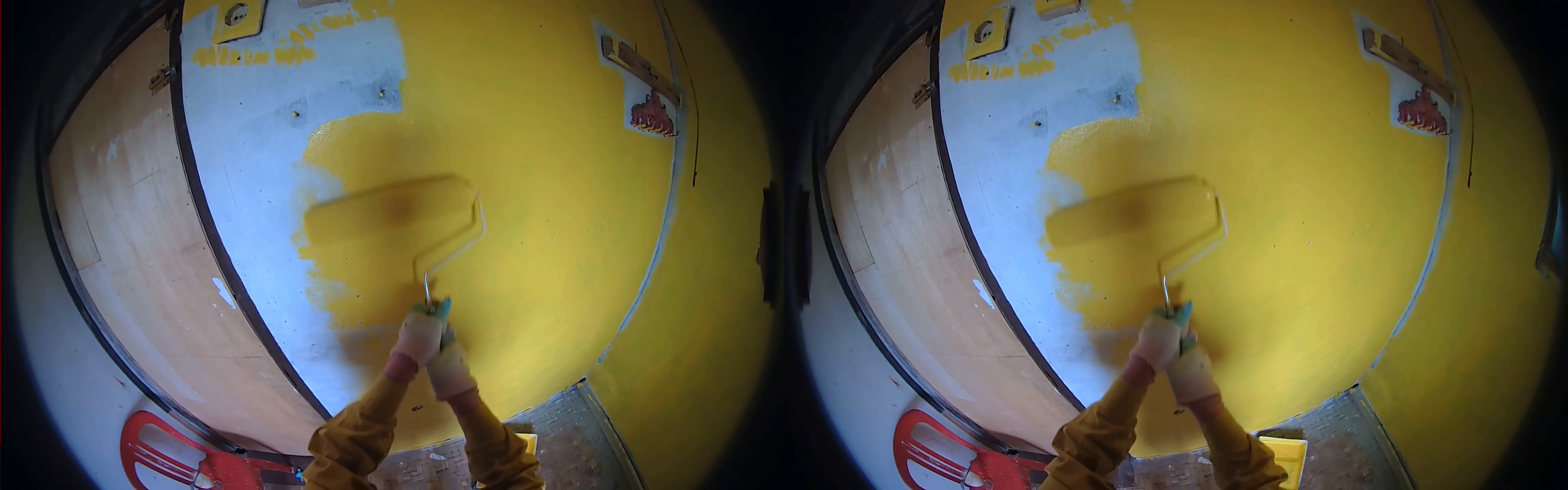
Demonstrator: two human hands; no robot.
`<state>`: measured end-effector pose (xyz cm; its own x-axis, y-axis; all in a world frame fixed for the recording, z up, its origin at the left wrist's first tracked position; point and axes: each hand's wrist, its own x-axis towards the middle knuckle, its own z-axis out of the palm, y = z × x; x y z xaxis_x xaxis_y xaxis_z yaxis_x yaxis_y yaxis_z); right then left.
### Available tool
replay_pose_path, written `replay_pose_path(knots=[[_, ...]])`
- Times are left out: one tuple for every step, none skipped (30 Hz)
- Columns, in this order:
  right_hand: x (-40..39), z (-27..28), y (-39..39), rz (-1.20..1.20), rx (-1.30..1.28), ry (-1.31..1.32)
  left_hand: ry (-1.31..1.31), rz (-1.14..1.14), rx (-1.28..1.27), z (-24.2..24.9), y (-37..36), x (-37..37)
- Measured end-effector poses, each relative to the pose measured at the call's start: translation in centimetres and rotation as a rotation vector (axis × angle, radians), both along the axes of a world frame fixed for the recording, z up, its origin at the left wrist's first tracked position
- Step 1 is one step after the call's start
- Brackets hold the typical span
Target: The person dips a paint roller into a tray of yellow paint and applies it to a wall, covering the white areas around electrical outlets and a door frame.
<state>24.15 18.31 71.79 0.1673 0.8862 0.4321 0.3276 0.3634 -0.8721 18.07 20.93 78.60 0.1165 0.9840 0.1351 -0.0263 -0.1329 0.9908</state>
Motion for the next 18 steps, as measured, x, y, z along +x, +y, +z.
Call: replay_pose_path(knots=[[0.1, 0.2, 1.1, 0.001, -0.004, 0.0, -0.073, -0.007, -0.006, 1.2, 0.2, 0.3], [0.2, 0.3, 2.0, -0.037, -0.002, -0.072, -0.074, -0.005, -0.01, 1.0, 0.3, 0.4], [0.2, 0.1, 2.6, -0.075, -0.001, -0.144, -0.084, 0.009, 0.008, 0.6, 0.8, 0.5], [0.0, -0.8, 2.4, -0.074, -0.007, -0.142, -0.092, 0.023, 0.025, 0.1, 1.4, 0.4], [-0.4, -2.3, 1.8, -0.023, 0.075, -0.036, -0.025, 0.015, 0.011, -2.1, 1.8, 0.2], [-0.6, -3.8, 1.0, 0.028, 0.16, 0.067, 0.038, 0.006, -0.001, -5.6, 2.0, -0.2], [-0.6, -5.1, -0.7, -0.005, 0.021, 0.005, 0.165, 0.106, 0.086, -9.3, 1.6, -0.1], [-0.7, -6.7, -2.7, -0.038, -0.119, -0.054, 0.295, 0.205, 0.173, -13.4, 0.9, -0.2], [-1.0, -9.0, -4.1, -0.012, -0.168, 0.005, 0.274, 0.105, 0.007, -17.6, 0.3, -0.8], [-1.3, -11.3, -5.6, 0.013, -0.213, 0.063, 0.264, 0.07, -0.088, -17.7, -2.5, -1.1], [-1.3, -14.4, -6.7, -0.006, -0.301, -0.015, 0.253, 0.035, -0.175, -17.3, -4.9, -1.3], [-1.3, -17.0, -7.3, -0.025, -0.389, -0.092, 0.251, 0.034, -0.172, -19.3, -5.2, -1.3], [-1.3, -18.1, -7.4, -0.026, -0.388, -0.094, 0.236, 0.044, -0.279, -21.7, -5.2, -1.3], [-1.3, -18.7, -7.5, -0.013, -0.312, -0.072, 0.221, 0.056, -0.386, -22.0, -5.4, -1.2], [-1.3, -19.3, -7.4, -0.002, -0.237, -0.048, 0.221, 0.055, -0.385, -22.2, -5.1, -1.1], [-1.2, -18.0, -7.4, -0.004, -0.238, -0.048, 0.138, 0.045, -0.346, -20.3, -5.1, -0.9], [-1.1, -15.1, -7.2, -0.049, -0.317, -0.082, 0.057, 0.034, -0.31, -18.6, -4.7, -0.7], [-0.8, -12.6, -6.5, -0.093, -0.396, -0.118, 0.049, -0.005, -0.229, -17.3, -3.7, -0.7]])
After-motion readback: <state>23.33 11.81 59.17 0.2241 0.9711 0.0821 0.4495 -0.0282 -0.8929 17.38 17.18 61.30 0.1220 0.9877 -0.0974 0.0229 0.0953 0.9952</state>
